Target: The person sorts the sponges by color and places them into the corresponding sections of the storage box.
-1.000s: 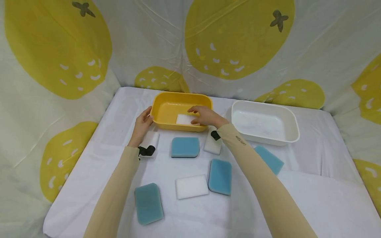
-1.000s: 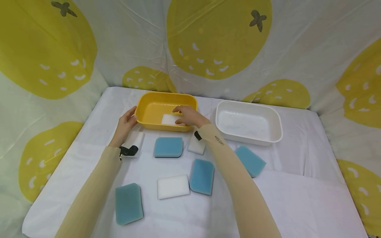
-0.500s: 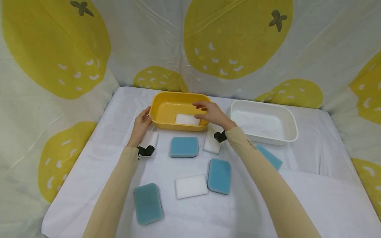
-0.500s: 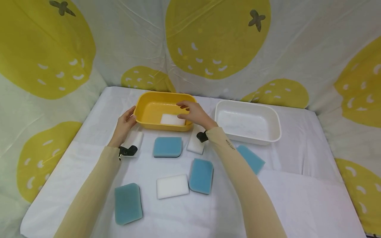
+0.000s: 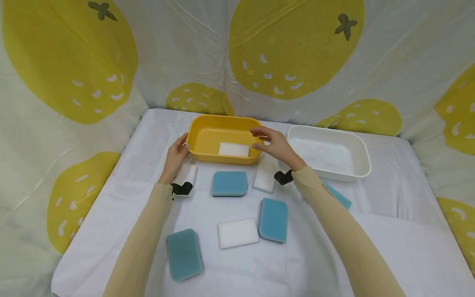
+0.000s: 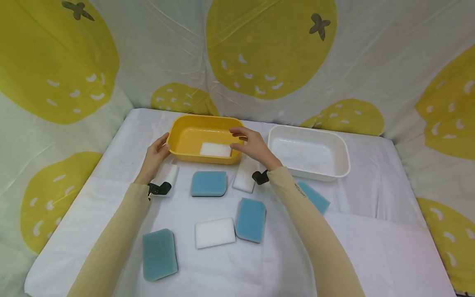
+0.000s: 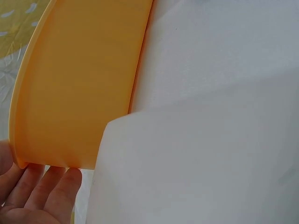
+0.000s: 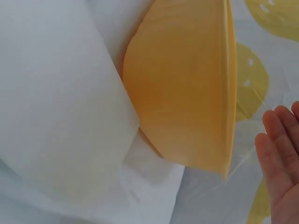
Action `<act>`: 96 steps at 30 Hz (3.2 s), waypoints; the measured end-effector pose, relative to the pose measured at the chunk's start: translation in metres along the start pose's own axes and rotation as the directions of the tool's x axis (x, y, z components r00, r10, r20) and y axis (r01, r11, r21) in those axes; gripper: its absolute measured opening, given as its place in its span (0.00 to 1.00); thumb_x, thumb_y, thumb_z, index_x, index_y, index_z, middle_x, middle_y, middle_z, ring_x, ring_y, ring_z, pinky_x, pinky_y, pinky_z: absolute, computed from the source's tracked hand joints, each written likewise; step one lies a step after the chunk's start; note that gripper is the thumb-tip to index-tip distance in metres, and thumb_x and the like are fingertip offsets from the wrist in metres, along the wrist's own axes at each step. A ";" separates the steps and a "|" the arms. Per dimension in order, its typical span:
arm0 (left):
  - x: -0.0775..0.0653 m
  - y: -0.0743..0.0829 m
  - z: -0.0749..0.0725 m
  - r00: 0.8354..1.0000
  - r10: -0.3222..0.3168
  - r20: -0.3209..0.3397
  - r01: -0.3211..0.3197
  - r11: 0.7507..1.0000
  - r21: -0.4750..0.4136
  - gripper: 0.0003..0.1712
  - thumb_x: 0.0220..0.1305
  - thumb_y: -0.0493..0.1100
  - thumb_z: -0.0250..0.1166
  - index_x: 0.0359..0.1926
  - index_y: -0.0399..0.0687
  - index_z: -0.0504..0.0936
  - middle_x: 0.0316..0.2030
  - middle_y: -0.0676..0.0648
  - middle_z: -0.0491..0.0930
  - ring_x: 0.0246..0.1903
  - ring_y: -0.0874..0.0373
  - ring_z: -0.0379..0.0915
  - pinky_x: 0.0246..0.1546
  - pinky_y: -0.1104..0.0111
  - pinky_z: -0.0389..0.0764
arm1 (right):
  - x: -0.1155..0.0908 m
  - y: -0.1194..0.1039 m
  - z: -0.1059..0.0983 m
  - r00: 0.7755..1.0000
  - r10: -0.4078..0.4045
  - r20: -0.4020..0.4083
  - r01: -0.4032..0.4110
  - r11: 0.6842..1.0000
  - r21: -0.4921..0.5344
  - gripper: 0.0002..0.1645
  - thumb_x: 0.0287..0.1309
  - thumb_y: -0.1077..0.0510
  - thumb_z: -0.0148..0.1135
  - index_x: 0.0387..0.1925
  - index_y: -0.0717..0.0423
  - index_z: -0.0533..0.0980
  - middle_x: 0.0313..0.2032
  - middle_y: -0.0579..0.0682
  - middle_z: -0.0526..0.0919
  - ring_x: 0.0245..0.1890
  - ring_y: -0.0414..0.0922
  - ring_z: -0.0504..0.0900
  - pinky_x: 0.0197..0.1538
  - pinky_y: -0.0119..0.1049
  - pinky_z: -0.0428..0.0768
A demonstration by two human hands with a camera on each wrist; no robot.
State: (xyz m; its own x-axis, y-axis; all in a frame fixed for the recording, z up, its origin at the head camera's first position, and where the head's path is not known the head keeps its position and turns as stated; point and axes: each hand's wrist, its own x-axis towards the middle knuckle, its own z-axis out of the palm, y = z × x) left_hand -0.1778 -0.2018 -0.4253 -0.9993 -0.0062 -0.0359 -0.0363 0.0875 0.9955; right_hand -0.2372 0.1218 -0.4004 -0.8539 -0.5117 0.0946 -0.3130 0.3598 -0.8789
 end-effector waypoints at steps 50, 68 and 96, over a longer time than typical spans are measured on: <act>-0.001 -0.003 -0.001 0.999 0.045 0.018 -0.044 0.998 -0.054 0.29 0.72 0.30 0.47 0.71 0.30 0.52 0.70 0.34 0.52 0.67 0.42 0.54 0.62 0.60 0.65 | -0.099 0.043 0.023 0.984 0.177 0.002 -0.173 0.966 -0.193 0.56 0.45 0.59 0.76 0.71 0.60 0.54 0.68 0.63 0.55 0.68 0.59 0.55 0.67 0.56 0.56; 0.000 -0.003 -0.001 0.999 0.031 0.013 -0.030 0.999 -0.043 0.29 0.72 0.30 0.46 0.71 0.31 0.52 0.70 0.36 0.53 0.67 0.45 0.55 0.62 0.62 0.66 | -0.098 0.050 0.028 0.991 0.127 0.045 -0.109 0.951 -0.288 0.60 0.43 0.56 0.78 0.71 0.65 0.51 0.71 0.63 0.49 0.70 0.60 0.47 0.69 0.56 0.52; -0.001 -0.004 -0.001 1.000 0.029 -0.002 -0.029 0.999 -0.040 0.29 0.72 0.30 0.47 0.71 0.32 0.53 0.70 0.35 0.54 0.67 0.43 0.55 0.61 0.62 0.66 | -0.097 0.027 0.018 0.988 0.149 0.030 -0.131 0.936 -0.326 0.60 0.44 0.53 0.77 0.72 0.60 0.51 0.70 0.61 0.52 0.68 0.59 0.51 0.66 0.58 0.57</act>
State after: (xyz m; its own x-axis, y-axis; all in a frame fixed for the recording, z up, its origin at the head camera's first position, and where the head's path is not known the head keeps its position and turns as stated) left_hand -0.1771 -0.2031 -0.4290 -1.0000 -0.0055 -0.0067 -0.0069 0.0473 0.9989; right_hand -0.1551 0.1674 -0.4416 -0.8781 -0.4757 -0.0515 -0.3167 0.6584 -0.6828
